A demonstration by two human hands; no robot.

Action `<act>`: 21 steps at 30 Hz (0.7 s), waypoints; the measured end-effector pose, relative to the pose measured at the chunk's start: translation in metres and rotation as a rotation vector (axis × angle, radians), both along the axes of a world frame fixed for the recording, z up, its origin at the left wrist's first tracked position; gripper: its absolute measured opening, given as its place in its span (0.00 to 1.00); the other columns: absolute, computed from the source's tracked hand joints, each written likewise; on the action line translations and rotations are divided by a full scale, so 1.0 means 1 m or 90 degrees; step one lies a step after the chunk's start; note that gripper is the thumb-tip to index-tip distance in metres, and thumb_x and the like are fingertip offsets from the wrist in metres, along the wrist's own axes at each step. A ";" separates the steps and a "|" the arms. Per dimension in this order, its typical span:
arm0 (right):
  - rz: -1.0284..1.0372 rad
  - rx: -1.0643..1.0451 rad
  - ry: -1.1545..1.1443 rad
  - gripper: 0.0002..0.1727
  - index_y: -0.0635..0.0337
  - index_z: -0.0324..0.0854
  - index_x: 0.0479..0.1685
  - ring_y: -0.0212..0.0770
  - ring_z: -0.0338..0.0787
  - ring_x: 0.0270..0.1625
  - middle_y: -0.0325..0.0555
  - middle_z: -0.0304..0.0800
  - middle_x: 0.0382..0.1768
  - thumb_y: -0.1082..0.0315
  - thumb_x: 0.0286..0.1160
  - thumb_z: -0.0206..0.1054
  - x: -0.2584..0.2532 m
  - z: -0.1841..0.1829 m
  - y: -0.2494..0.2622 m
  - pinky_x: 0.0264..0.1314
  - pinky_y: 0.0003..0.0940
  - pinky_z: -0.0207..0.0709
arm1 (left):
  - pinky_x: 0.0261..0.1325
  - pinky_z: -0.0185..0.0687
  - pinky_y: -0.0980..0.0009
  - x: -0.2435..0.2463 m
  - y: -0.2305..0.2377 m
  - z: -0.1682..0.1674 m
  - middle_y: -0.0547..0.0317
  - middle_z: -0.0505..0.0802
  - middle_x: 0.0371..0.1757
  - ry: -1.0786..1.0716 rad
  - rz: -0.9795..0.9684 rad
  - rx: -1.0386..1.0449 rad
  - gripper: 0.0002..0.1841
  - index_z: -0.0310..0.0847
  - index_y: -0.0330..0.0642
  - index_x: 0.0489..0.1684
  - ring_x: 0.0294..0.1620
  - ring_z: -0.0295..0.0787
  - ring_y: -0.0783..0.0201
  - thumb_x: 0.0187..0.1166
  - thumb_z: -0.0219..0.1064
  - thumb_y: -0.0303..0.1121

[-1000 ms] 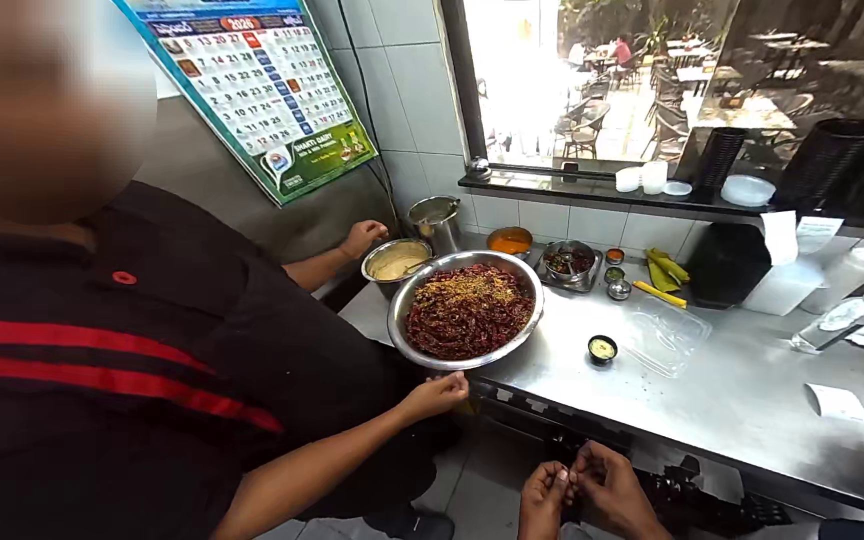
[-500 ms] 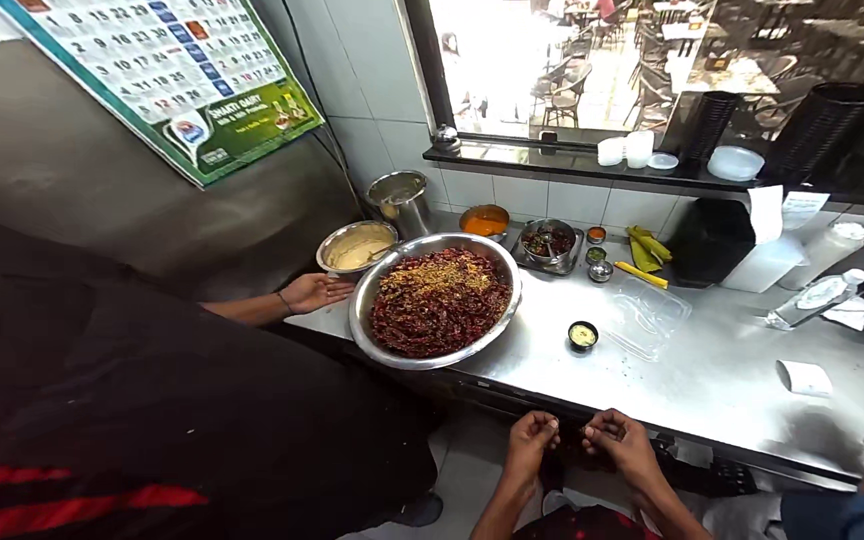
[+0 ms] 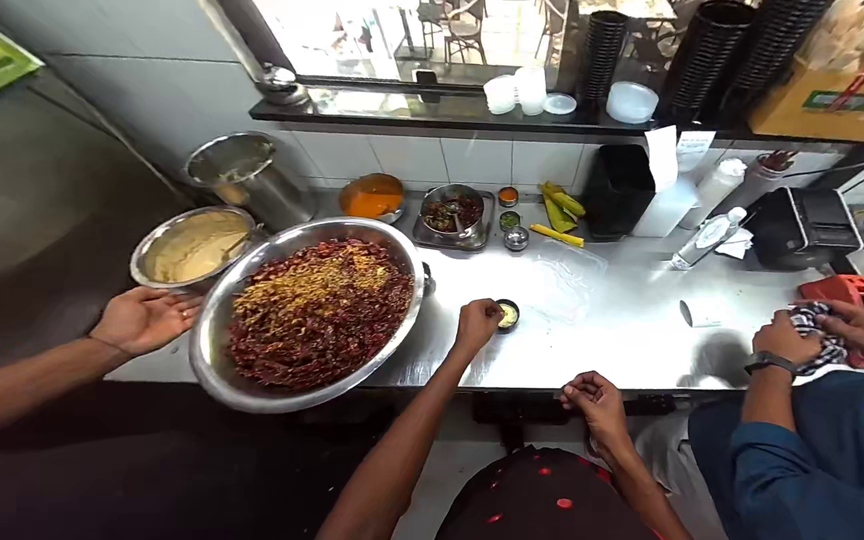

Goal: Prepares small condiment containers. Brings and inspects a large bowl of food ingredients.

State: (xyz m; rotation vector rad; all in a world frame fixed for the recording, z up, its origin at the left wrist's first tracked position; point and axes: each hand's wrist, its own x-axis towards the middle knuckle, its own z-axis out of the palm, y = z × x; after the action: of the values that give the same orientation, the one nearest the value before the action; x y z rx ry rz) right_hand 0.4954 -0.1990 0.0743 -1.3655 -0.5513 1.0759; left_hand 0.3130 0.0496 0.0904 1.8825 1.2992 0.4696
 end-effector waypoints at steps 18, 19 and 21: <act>-0.026 -0.037 0.002 0.08 0.68 0.86 0.42 0.53 0.95 0.35 0.59 0.94 0.37 0.82 0.67 0.76 0.025 -0.013 0.034 0.43 0.45 0.93 | 0.52 0.87 0.41 0.020 0.038 -0.003 0.47 0.95 0.38 0.184 -0.119 -0.029 0.06 0.92 0.38 0.40 0.41 0.93 0.48 0.76 0.72 0.31; -0.028 -0.032 0.000 0.08 0.67 0.86 0.42 0.53 0.95 0.35 0.58 0.94 0.37 0.82 0.67 0.76 0.022 -0.012 0.037 0.43 0.46 0.93 | 0.52 0.86 0.40 0.020 0.037 -0.004 0.47 0.94 0.37 0.189 -0.119 -0.018 0.07 0.92 0.38 0.38 0.41 0.93 0.47 0.75 0.73 0.33; -0.033 -0.025 -0.007 0.08 0.67 0.86 0.42 0.53 0.95 0.34 0.58 0.94 0.37 0.81 0.67 0.76 0.017 -0.009 0.042 0.43 0.45 0.93 | 0.50 0.85 0.38 0.021 0.037 -0.004 0.46 0.94 0.35 0.199 -0.112 0.001 0.11 0.91 0.38 0.37 0.40 0.92 0.45 0.76 0.74 0.38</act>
State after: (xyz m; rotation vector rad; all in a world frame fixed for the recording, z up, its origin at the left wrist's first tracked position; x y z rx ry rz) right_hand 0.5127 -0.1573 0.0657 -1.4127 -0.5022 1.0432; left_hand 0.3342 0.0862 0.0861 2.1105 1.3116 0.0856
